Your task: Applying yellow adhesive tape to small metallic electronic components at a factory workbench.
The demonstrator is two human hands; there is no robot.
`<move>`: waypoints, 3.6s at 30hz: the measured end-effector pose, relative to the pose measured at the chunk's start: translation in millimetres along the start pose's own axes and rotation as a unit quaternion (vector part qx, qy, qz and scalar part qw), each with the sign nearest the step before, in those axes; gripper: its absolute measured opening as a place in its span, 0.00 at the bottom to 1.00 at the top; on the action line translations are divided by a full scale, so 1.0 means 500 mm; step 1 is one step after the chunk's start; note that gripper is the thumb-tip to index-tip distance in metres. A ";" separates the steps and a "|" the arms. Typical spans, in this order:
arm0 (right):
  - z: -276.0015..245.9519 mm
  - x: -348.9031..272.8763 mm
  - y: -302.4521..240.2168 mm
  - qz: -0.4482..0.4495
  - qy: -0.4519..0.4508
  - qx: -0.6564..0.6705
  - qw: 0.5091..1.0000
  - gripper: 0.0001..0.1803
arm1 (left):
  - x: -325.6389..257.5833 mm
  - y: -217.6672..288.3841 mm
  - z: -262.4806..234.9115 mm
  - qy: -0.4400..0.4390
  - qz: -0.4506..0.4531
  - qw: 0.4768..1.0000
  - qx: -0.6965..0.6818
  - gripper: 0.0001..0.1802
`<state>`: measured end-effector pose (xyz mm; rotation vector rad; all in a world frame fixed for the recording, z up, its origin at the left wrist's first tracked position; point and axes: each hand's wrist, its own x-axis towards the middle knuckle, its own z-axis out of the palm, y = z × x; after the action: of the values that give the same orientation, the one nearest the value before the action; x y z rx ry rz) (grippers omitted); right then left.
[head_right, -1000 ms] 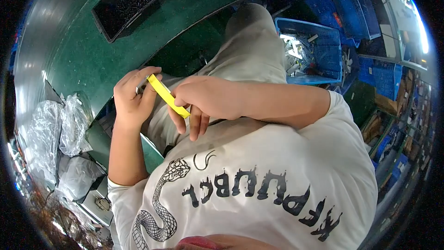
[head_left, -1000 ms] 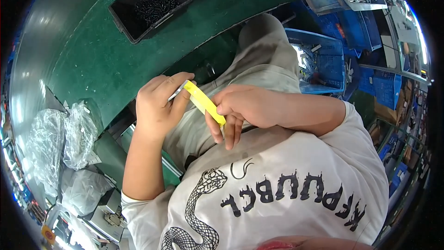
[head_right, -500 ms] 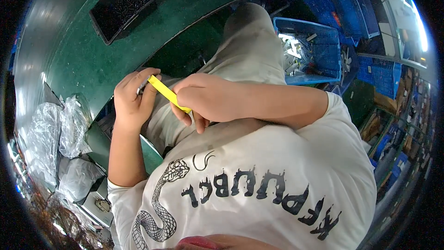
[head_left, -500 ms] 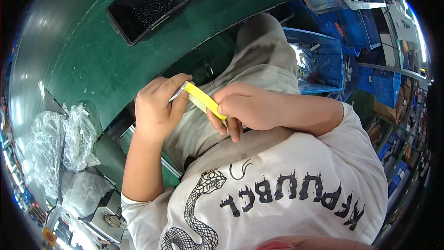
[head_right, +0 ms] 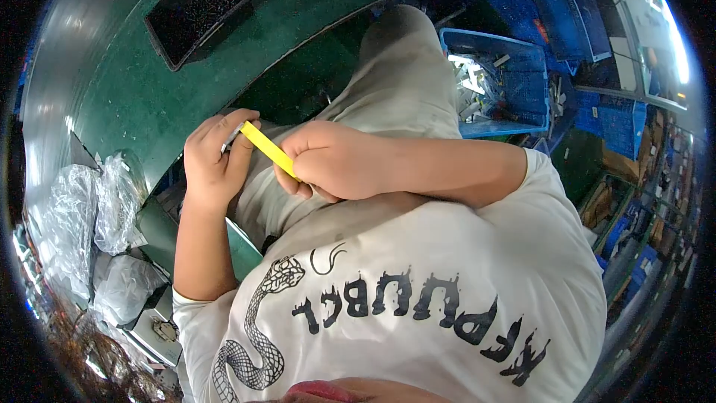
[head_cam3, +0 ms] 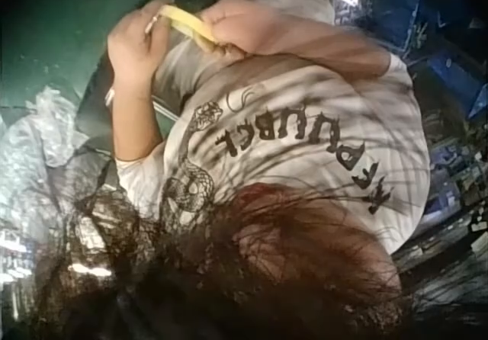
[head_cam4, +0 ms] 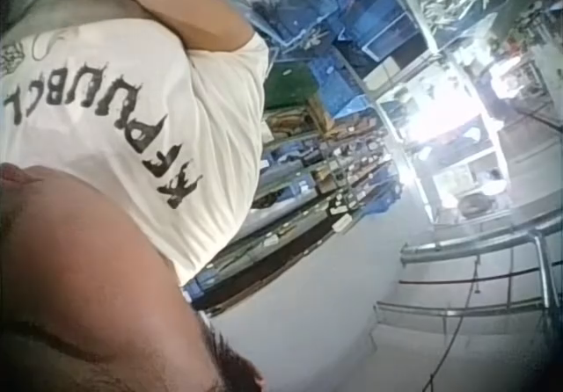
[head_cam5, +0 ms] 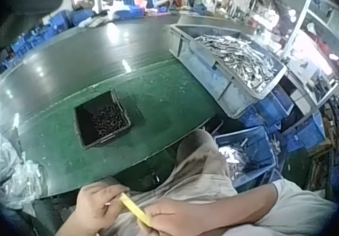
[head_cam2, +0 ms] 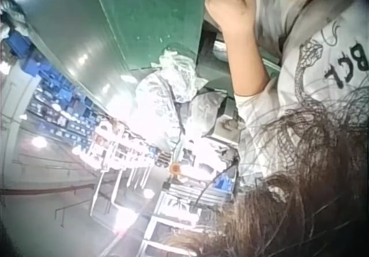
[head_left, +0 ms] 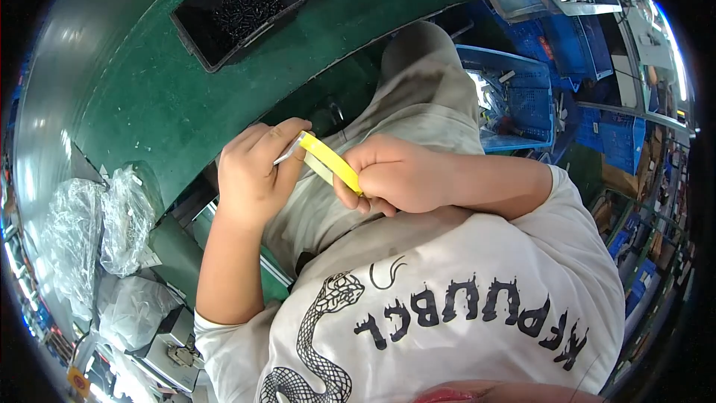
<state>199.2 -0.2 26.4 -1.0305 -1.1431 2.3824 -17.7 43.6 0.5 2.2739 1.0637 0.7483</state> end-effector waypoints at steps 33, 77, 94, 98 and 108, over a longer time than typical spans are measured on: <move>0.000 0.004 0.010 -0.073 -0.011 0.018 0.997 0.16 | -0.003 -0.001 -0.001 0.045 0.016 0.999 0.007 0.13; -0.006 -0.034 -0.019 -0.235 0.139 -0.053 0.961 0.11 | -0.028 0.037 0.020 0.059 -0.167 0.905 -0.388 0.05; -0.020 -0.018 -0.019 -0.351 0.156 -0.224 0.896 0.04 | -0.025 0.044 0.015 0.038 -0.132 0.894 -0.427 0.05; -0.016 -0.025 -0.023 -0.260 0.170 -0.114 0.944 0.04 | -0.025 0.045 0.012 0.031 -0.138 0.895 -0.422 0.05; 0.001 -0.026 -0.044 -0.082 0.096 -0.035 0.991 0.11 | -0.021 0.010 0.022 0.027 -0.061 0.953 -0.297 0.07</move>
<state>207.2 6.5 49.7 -1.1141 -1.1993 2.0814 -13.7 30.1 -6.8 1.6699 0.8450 0.9333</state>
